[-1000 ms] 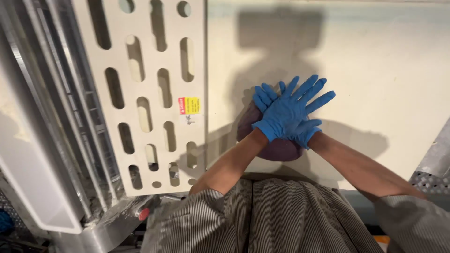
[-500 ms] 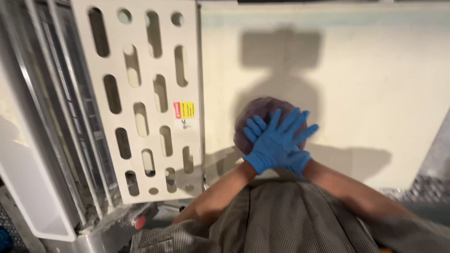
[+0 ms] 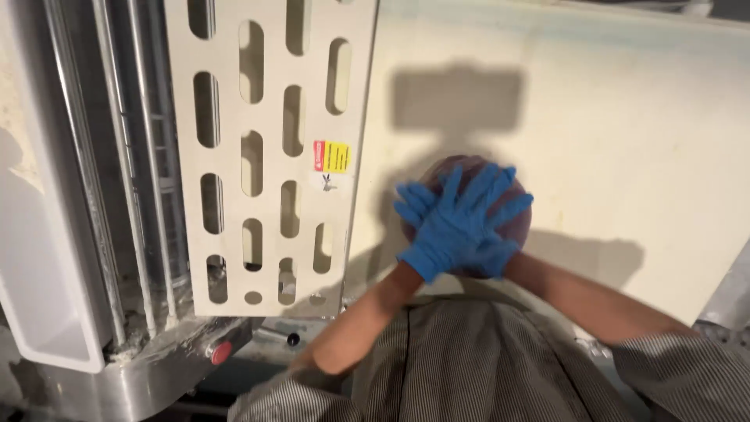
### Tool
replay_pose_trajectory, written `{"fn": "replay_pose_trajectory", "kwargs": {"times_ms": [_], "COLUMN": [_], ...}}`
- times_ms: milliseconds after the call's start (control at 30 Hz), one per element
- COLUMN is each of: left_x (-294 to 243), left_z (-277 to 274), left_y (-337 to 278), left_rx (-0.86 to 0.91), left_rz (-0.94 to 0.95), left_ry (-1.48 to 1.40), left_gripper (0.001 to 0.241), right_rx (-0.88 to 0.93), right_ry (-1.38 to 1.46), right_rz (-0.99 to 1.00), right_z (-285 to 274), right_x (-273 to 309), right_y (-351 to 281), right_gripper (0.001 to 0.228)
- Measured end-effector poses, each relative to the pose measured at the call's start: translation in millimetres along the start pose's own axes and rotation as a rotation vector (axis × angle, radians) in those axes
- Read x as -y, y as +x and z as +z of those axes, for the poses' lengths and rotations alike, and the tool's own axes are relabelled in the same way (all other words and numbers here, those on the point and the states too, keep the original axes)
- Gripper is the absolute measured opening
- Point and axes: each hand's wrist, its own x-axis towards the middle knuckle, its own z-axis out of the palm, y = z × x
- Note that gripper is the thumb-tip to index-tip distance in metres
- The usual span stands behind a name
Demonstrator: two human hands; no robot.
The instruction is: Flattening and folding purple dough using a commercial dough sheeter.
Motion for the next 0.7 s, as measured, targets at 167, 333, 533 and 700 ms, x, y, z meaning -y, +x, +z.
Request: {"fn": "replay_pose_trajectory", "kwargs": {"times_ms": [167, 333, 533, 700], "left_x": [58, 61, 27, 20], "left_z": [-2, -2, -2, 70], "left_y": [-1, -5, 10, 9], "left_rx": [0.13, 0.099, 0.189, 0.139], "left_rz": [-0.186, -0.182, -0.256, -0.094], "left_ry": [0.082, 0.113, 0.204, 0.14], "left_gripper": [0.084, 0.084, 0.084, 0.081], "right_rx": [0.281, 0.16, 0.178, 0.117], "right_ry": [0.106, -0.436, -0.79, -0.377], "right_rz": [-0.454, -0.774, -0.376, -0.353], "right_z": [13, 7, -5, -35], "right_x": [-30, -26, -19, 9], "right_y": [80, 54, 36, 41], "right_gripper": [0.059, 0.063, 0.093, 0.119]}}
